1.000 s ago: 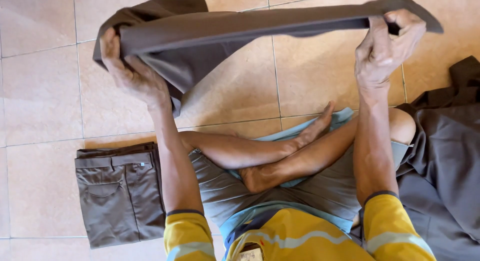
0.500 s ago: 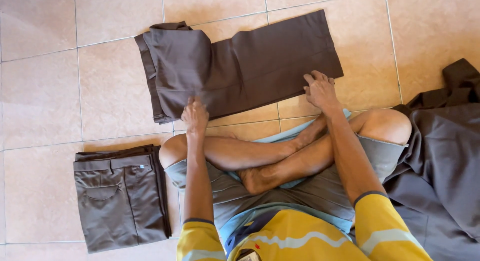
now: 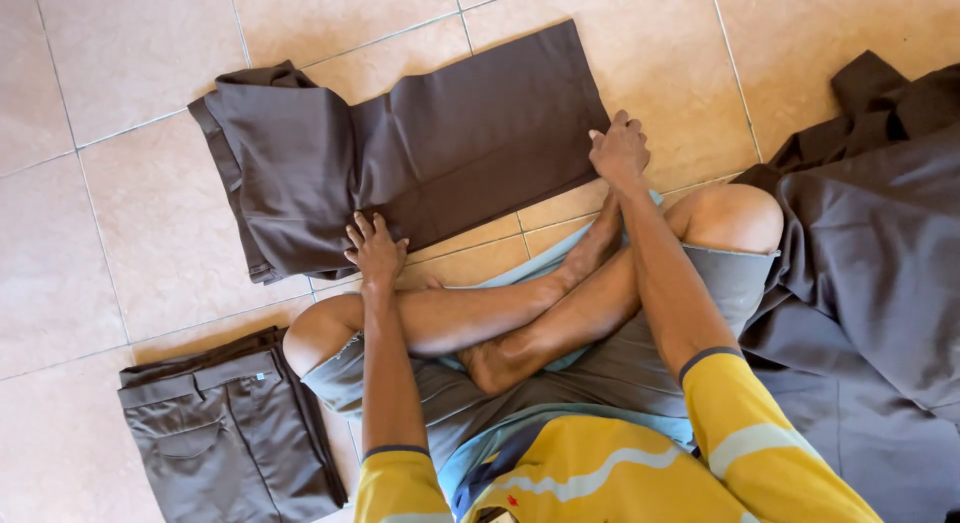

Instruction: The person sits cross-legged on a tiled floor and folds dark trousers by hand. They smooth the fabric, fold the legs together, fold the garment in half, and place the folded pants into a growing stack on the floor.

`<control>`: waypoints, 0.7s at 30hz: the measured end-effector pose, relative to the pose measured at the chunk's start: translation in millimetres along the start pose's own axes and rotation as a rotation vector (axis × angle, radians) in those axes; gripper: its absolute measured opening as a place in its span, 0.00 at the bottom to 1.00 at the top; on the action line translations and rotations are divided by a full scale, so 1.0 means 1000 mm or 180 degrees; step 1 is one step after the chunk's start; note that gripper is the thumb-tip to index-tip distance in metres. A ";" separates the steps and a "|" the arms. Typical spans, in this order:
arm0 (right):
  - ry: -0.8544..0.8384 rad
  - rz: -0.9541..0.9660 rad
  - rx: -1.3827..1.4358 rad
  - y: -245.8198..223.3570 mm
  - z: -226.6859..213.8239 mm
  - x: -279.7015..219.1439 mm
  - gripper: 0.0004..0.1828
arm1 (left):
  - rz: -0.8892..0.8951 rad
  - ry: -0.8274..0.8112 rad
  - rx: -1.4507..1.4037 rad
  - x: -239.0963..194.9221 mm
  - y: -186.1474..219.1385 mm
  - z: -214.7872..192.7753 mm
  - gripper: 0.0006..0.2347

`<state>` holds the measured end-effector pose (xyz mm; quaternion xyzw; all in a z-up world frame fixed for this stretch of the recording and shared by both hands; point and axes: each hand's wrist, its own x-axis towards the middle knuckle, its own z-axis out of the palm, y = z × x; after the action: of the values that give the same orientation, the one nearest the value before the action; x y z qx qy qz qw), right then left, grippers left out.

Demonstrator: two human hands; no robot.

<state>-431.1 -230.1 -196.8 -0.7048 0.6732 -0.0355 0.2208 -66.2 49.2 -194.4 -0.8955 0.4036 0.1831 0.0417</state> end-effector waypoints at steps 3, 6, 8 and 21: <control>-0.0255 0.0340 0.0834 0.043 0.058 0.045 0.49 | -0.0085 0.0314 0.0018 -0.002 0.015 0.010 0.33; -0.0437 -0.0027 0.1000 0.018 0.020 0.018 0.26 | 0.0010 0.1121 -0.0410 0.007 0.020 0.029 0.23; -0.0482 0.0129 0.1346 0.004 -0.001 0.003 0.26 | 0.0077 0.1416 -0.0437 0.004 0.023 0.019 0.20; 0.0173 0.0784 0.1320 0.052 0.005 0.053 0.30 | -0.0361 0.1314 -0.0262 0.000 0.017 0.016 0.24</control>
<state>-473.3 -279.8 -233.7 -0.5558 0.7381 -0.1648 0.3452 -82.6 41.2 -207.8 -0.9362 0.3447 0.0096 -0.0682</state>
